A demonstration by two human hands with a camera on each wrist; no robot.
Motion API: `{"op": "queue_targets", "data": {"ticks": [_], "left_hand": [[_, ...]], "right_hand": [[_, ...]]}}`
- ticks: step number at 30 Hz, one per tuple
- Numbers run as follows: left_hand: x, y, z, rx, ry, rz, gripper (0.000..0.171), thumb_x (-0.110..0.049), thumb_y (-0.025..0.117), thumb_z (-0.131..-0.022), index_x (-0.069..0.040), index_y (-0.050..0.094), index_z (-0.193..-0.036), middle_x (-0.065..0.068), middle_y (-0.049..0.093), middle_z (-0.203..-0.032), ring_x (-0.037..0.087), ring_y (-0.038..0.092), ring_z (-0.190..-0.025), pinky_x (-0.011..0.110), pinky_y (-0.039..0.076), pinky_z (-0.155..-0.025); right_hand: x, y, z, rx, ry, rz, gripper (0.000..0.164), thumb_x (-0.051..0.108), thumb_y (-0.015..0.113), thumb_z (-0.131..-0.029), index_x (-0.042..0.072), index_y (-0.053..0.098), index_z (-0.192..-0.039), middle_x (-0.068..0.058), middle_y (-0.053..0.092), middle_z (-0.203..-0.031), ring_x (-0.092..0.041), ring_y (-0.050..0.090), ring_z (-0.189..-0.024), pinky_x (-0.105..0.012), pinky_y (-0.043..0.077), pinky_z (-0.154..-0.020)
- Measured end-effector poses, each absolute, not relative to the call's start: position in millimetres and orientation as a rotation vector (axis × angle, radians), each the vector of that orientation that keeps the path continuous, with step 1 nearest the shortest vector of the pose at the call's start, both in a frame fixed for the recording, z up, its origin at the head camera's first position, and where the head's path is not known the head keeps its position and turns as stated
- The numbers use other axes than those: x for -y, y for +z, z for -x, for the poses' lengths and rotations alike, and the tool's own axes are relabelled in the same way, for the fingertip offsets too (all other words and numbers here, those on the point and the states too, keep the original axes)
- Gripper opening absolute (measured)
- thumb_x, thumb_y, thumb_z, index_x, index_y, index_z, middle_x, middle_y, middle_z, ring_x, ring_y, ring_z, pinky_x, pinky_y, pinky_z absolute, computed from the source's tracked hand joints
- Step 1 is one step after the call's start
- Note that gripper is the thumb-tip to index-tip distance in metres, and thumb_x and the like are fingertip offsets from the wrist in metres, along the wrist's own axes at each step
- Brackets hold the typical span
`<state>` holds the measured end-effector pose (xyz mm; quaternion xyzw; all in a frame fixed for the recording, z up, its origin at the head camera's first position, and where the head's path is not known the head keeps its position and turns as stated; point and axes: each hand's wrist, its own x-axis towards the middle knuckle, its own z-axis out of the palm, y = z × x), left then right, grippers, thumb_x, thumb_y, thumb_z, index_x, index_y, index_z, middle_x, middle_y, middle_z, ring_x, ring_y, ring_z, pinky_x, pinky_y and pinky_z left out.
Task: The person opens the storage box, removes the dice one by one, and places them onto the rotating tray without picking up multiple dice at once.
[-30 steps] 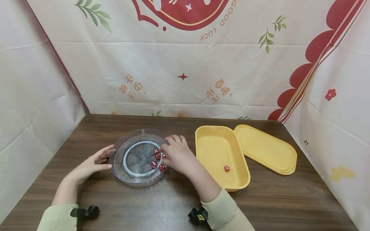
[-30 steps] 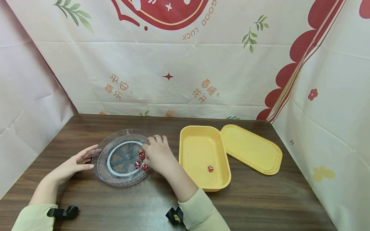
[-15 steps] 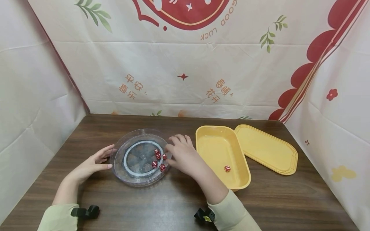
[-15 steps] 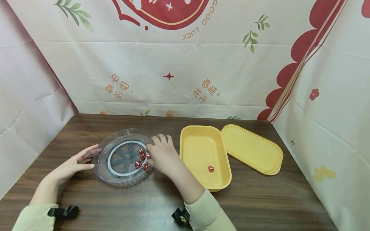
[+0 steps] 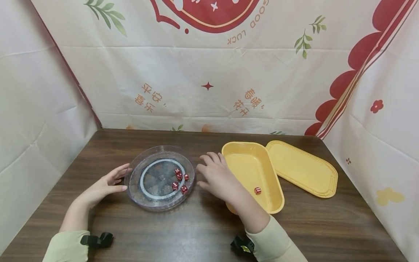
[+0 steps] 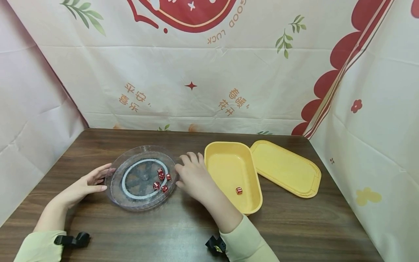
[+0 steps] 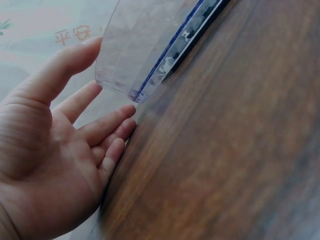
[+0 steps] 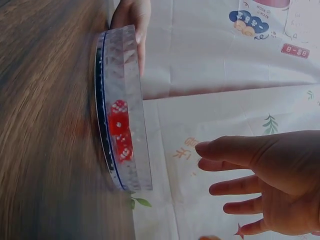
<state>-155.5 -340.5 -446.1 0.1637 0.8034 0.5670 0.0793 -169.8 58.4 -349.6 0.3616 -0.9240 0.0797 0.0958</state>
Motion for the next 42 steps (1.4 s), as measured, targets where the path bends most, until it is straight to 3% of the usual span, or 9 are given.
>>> {"op": "queue_targets", "data": {"ticks": [12, 42], "left_hand": [[341, -446, 156, -2.404, 1.694, -0.492, 0.072, -0.003, 0.064, -0.089, -0.001, 0.024, -0.149, 0.032, 0.029, -0.146, -0.009, 0.036, -0.120, 0.012, 0.030, -0.093], [342, -448, 156, -2.401, 1.715, -0.554, 0.070, 0.001, 0.062, -0.089, -0.001, 0.025, -0.149, 0.034, 0.030, -0.144, -0.008, 0.037, -0.122, 0.012, 0.029, -0.093]], "right_hand": [[-79, -350, 165, 2.695, 0.225, -1.082, 0.024, 0.028, 0.080, -0.077, 0.015, 0.067, -0.092, -0.014, 0.055, -0.120, -0.037, 0.041, -0.121, -0.056, 0.027, -0.101], [-131, -352, 165, 2.692, 0.206, -0.982, 0.027, 0.023, 0.082, -0.074, 0.013, 0.067, -0.093, -0.016, 0.055, -0.122, -0.039, 0.040, -0.122, -0.054, 0.028, -0.099]]}}
